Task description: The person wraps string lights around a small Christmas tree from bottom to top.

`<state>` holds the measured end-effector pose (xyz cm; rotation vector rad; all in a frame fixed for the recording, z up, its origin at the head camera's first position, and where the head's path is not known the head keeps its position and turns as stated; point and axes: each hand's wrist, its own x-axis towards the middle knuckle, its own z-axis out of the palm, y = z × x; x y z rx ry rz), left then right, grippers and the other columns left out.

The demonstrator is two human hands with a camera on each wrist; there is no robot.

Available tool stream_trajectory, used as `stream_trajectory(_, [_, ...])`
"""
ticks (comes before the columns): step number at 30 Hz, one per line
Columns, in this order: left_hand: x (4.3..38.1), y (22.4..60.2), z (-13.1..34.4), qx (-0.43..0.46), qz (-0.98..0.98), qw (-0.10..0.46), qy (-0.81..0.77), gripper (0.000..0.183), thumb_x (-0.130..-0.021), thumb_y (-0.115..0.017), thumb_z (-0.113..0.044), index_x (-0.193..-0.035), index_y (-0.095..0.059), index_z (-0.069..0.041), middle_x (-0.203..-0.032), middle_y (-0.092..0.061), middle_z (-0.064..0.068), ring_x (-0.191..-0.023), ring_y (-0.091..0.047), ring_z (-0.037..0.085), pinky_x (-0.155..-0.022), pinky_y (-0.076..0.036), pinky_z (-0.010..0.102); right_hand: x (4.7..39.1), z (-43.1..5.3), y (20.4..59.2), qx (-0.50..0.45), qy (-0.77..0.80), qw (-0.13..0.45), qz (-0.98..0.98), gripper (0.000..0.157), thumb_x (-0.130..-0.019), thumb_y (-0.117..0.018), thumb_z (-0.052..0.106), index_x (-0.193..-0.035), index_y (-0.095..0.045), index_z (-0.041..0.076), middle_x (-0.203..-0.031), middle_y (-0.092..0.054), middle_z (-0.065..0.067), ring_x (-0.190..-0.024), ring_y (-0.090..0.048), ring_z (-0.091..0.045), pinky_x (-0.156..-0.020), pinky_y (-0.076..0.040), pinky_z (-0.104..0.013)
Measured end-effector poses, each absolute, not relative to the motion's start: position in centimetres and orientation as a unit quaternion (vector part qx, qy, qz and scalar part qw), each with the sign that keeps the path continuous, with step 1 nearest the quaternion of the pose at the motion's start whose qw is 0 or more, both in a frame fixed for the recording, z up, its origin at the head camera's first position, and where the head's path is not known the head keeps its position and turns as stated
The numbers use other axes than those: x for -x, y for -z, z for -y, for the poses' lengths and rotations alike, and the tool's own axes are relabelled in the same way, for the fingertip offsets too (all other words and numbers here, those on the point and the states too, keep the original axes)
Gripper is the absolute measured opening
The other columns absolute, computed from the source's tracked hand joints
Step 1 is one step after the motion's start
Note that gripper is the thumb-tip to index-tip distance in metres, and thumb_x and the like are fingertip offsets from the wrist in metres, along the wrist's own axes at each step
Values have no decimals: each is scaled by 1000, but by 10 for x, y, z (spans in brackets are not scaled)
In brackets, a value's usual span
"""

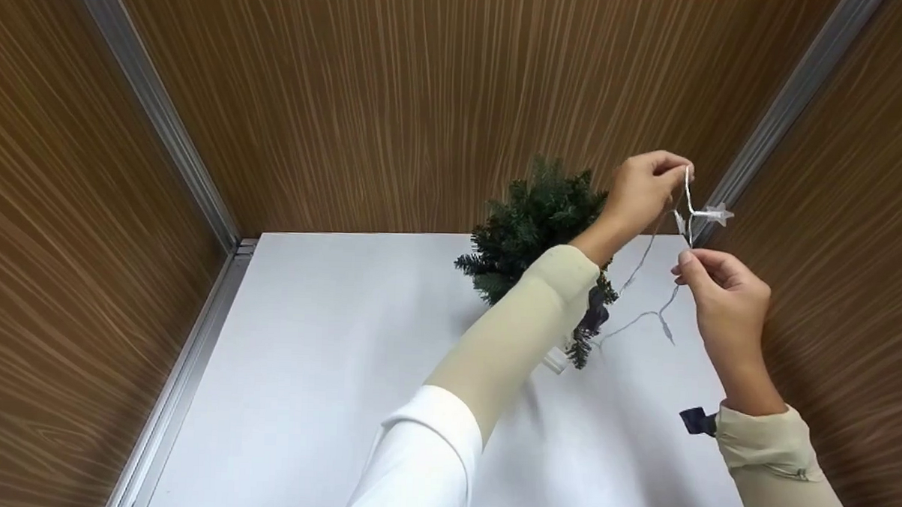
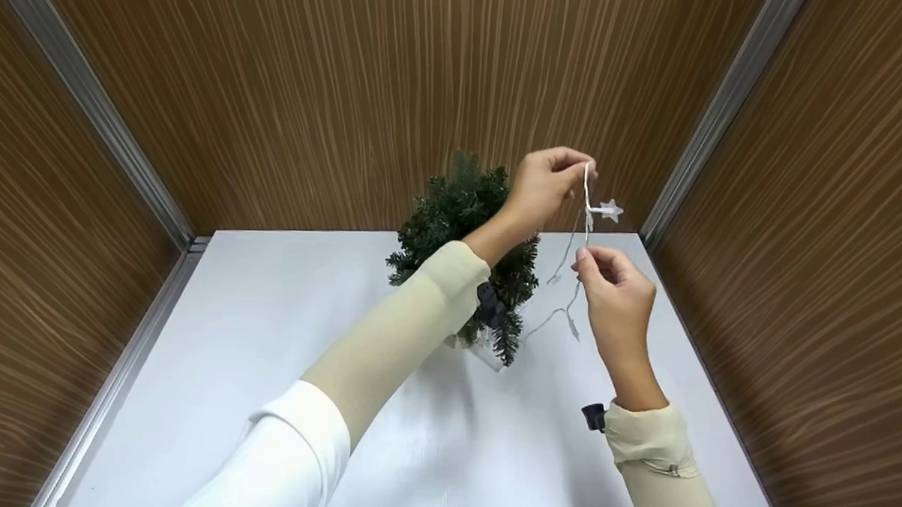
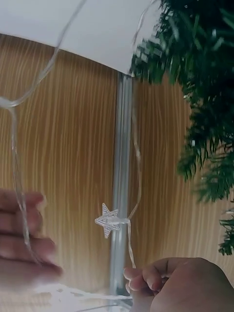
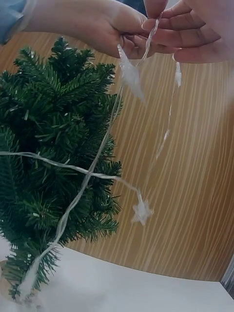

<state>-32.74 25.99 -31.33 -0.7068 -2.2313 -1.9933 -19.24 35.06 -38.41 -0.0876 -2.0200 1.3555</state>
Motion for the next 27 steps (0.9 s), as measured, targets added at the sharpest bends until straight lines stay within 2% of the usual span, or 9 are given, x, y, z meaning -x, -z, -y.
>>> stream_trajectory(10, [344,297,-248,207,755,17,622,12,-98,-66,-13,-100,-77,-9,-81,-70,-4,-57,-52,6,-51,-41,15,182,-336,390,29,-501,335,797,21,-97,-68,18,-104,-75,-1,-82,-71,7,-81,-66,-8,-77,-51,-13])
stream_trajectory(18, [358,292,-232,210,794,29,569,16,-100,-63,-14,-105,-78,-11,-98,-75,-4,-84,-65,4,-66,-47,12,170,-320,387,3,-486,303,820,20,-98,-67,19,-105,-75,2,-85,-71,9,-87,-66,-7,-80,-50,-14])
stream_trajectory(27, [374,279,-214,216,806,19,551,17,-101,-62,-12,-106,-78,-9,-104,-76,-1,-91,-67,7,-71,-48,13,161,-305,384,-4,-489,291,822,19,-98,-67,18,-105,-75,2,-85,-72,9,-90,-67,-5,-82,-48,-14])
